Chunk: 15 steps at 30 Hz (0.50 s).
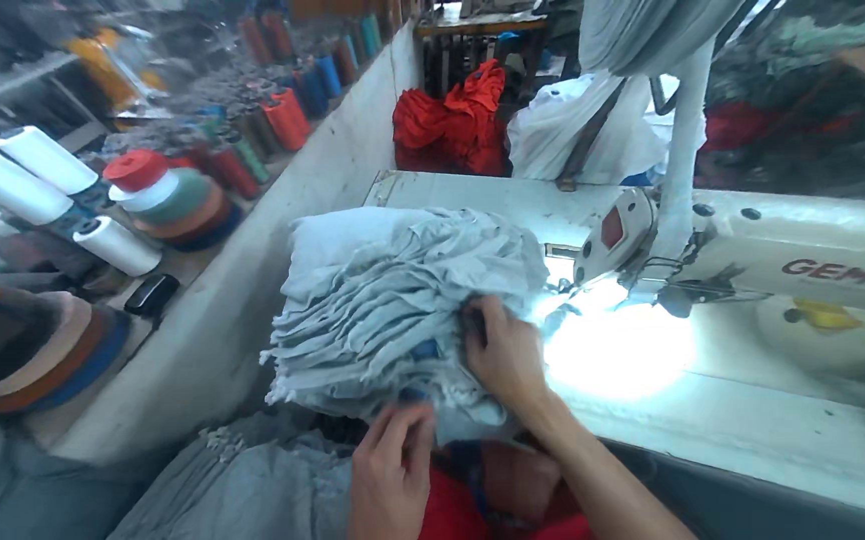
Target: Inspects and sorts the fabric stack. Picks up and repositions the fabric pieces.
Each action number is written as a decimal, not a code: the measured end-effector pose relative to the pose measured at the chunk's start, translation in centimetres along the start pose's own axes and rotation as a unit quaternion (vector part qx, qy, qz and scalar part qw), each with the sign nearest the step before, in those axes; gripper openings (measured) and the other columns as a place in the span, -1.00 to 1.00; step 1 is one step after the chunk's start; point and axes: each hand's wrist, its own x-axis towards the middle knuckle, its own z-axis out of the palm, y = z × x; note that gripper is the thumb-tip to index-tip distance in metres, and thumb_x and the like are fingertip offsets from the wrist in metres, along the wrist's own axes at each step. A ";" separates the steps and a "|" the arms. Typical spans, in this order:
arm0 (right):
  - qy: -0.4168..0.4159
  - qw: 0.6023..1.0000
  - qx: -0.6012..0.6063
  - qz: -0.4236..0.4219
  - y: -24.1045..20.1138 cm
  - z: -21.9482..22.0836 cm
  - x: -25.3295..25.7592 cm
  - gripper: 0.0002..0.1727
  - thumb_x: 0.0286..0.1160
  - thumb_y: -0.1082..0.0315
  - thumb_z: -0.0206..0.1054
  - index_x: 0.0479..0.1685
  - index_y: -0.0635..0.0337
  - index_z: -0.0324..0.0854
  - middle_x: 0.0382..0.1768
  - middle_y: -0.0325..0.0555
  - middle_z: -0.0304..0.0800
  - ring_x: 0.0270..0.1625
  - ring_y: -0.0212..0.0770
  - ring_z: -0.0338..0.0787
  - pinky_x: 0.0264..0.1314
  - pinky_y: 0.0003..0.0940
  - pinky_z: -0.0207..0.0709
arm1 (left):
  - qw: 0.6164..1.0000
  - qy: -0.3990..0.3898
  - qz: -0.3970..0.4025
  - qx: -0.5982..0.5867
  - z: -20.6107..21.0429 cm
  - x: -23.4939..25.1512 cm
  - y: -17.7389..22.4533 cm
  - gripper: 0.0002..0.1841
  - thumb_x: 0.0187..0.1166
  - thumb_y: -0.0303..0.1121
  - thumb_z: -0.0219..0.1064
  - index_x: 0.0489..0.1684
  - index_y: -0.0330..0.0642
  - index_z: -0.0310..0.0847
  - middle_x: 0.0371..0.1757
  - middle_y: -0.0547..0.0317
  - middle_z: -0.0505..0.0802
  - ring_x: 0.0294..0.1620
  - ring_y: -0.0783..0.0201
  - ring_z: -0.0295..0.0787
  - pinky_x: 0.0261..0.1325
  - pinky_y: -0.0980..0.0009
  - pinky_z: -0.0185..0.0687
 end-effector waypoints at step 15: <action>-0.160 0.985 0.063 -0.009 1.7 -6.1 -4.8 -0.50 0.60 -0.09 0.27 0.48 -0.21 0.67 -0.08 -0.21 0.79 -0.41 -0.27 0.74 -0.48 -0.21 0.65 | 0.950 -0.160 0.092 0.253 1.7 6.9 2.0 -0.84 0.59 -0.34 0.38 -0.09 -0.15 0.87 -0.09 -0.01 0.85 -0.02 0.02 0.86 0.09 0.14 0.82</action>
